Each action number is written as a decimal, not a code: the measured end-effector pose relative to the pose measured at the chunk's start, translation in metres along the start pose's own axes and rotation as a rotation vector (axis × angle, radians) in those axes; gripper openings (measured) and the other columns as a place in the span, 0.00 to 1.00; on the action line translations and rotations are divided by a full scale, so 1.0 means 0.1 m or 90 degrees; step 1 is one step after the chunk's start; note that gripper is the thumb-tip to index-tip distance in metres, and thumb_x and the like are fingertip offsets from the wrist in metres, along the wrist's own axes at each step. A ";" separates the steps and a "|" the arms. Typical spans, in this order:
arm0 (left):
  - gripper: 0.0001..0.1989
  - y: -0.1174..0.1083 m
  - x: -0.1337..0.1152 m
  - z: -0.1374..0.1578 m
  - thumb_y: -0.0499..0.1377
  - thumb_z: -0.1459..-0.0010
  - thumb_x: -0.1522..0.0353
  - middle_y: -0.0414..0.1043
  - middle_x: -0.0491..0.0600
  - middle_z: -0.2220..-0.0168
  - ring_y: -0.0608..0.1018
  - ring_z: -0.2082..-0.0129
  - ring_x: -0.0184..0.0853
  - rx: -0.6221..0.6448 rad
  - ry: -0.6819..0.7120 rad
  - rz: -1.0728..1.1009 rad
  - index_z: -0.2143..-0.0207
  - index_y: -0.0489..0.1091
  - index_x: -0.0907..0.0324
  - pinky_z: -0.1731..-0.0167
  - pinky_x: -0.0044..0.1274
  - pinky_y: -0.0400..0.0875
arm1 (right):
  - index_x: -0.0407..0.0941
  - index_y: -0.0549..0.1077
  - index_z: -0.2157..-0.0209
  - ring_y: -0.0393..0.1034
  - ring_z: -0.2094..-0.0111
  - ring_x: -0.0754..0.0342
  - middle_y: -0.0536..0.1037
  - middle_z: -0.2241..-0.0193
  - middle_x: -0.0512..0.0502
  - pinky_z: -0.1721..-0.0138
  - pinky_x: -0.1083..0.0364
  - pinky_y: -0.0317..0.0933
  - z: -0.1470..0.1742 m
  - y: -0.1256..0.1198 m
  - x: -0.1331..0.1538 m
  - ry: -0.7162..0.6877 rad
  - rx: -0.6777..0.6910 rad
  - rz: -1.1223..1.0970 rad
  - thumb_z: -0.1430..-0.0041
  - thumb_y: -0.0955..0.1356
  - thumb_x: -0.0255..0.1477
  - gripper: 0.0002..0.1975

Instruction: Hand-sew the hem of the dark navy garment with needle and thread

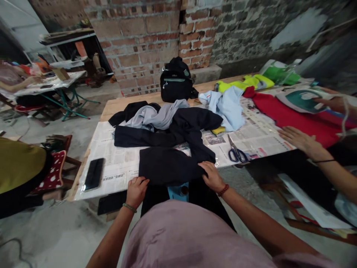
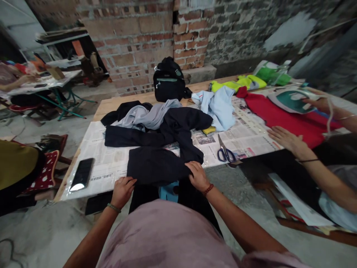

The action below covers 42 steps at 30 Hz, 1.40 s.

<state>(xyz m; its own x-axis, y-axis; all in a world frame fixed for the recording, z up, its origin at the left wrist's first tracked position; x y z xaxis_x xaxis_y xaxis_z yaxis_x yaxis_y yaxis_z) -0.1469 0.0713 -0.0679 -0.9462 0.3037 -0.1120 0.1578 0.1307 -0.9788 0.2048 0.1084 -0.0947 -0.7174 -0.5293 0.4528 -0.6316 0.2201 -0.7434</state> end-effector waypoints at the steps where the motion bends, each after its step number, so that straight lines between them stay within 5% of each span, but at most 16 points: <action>1: 0.13 -0.01 0.03 -0.01 0.49 0.45 0.70 0.71 0.50 0.61 0.69 0.60 0.38 -0.013 -0.009 0.028 0.62 0.71 0.54 0.61 0.31 0.62 | 0.42 0.63 0.51 0.57 0.52 0.46 0.66 0.56 0.39 0.49 0.43 0.54 0.00 -0.02 -0.02 0.020 -0.016 0.015 0.58 0.62 0.19 0.27; 6: 0.13 -0.27 0.42 0.01 0.47 0.45 0.65 0.71 0.50 0.62 0.71 0.59 0.36 -0.123 -0.106 0.173 0.62 0.68 0.56 0.56 0.28 0.64 | 0.42 0.60 0.48 0.52 0.47 0.43 0.63 0.51 0.39 0.48 0.43 0.50 0.02 -0.09 -0.15 0.048 0.042 0.065 0.57 0.67 0.29 0.30; 12: 0.17 -0.57 0.82 0.13 0.49 0.50 0.58 0.73 0.49 0.62 0.73 0.59 0.38 -0.145 -0.223 0.190 0.63 0.69 0.58 0.57 0.28 0.66 | 0.46 0.58 0.46 0.49 0.45 0.44 0.61 0.47 0.43 0.46 0.43 0.47 -0.06 -0.17 -0.26 0.054 0.125 0.084 0.55 0.66 0.31 0.32; 26: 0.19 -0.46 0.82 0.26 0.51 0.53 0.57 0.73 0.51 0.60 0.73 0.58 0.40 -0.087 -0.329 0.247 0.64 0.70 0.59 0.54 0.31 0.65 | 0.44 0.63 0.49 0.59 0.53 0.47 0.66 0.55 0.40 0.52 0.46 0.55 -0.31 -0.44 0.08 0.017 0.094 0.088 0.48 0.64 0.32 0.23; 31: 0.19 -0.46 0.81 0.24 0.50 0.52 0.58 0.73 0.51 0.60 0.72 0.57 0.39 -0.094 -0.315 0.268 0.63 0.69 0.59 0.53 0.30 0.65 | 0.49 0.61 0.48 0.63 0.53 0.53 0.58 0.46 0.45 0.55 0.54 0.60 -0.46 -0.29 0.39 -0.069 0.217 0.017 0.49 0.63 0.25 0.25; 34: 0.17 -0.48 0.80 0.23 0.50 0.52 0.60 0.73 0.49 0.60 0.73 0.58 0.39 -0.100 -0.304 0.265 0.63 0.70 0.57 0.54 0.30 0.65 | 0.47 0.69 0.56 0.66 0.57 0.53 0.65 0.50 0.45 0.57 0.54 0.61 -0.58 -0.19 0.41 -0.058 0.269 -0.015 0.50 0.63 0.25 0.17; 37: 0.16 -0.53 0.81 0.21 0.50 0.53 0.60 0.74 0.50 0.61 0.73 0.58 0.39 -0.111 -0.289 0.262 0.65 0.70 0.57 0.55 0.30 0.66 | 0.44 0.72 0.67 0.69 0.66 0.55 0.73 0.66 0.46 0.63 0.57 0.62 -0.74 -0.20 0.31 0.023 0.245 -0.106 0.47 0.62 0.28 0.09; 42: 0.15 -0.73 0.80 -0.01 0.54 0.54 0.58 0.74 0.49 0.65 0.74 0.62 0.38 -0.141 -0.278 0.331 0.68 0.71 0.58 0.57 0.29 0.66 | 0.43 0.71 0.68 0.62 0.85 0.60 0.67 0.85 0.55 0.80 0.61 0.56 -1.00 -0.41 0.10 0.285 0.167 -0.213 0.49 0.62 0.37 0.13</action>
<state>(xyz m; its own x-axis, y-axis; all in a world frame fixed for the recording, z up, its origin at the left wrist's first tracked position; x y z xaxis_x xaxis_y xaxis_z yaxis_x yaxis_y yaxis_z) -0.2332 0.0873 -0.0055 -0.7524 -0.0207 -0.6584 0.6290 0.2741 -0.7275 0.1940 0.1761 -0.0101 -0.5829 -0.1277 0.8024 -0.7910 -0.1368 -0.5964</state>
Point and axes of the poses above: each hand's wrist, its own z-axis away from the middle knuckle, its own y-axis out of the palm, x = y × z, the point moved 3 cm from there along -z, towards the middle knuckle
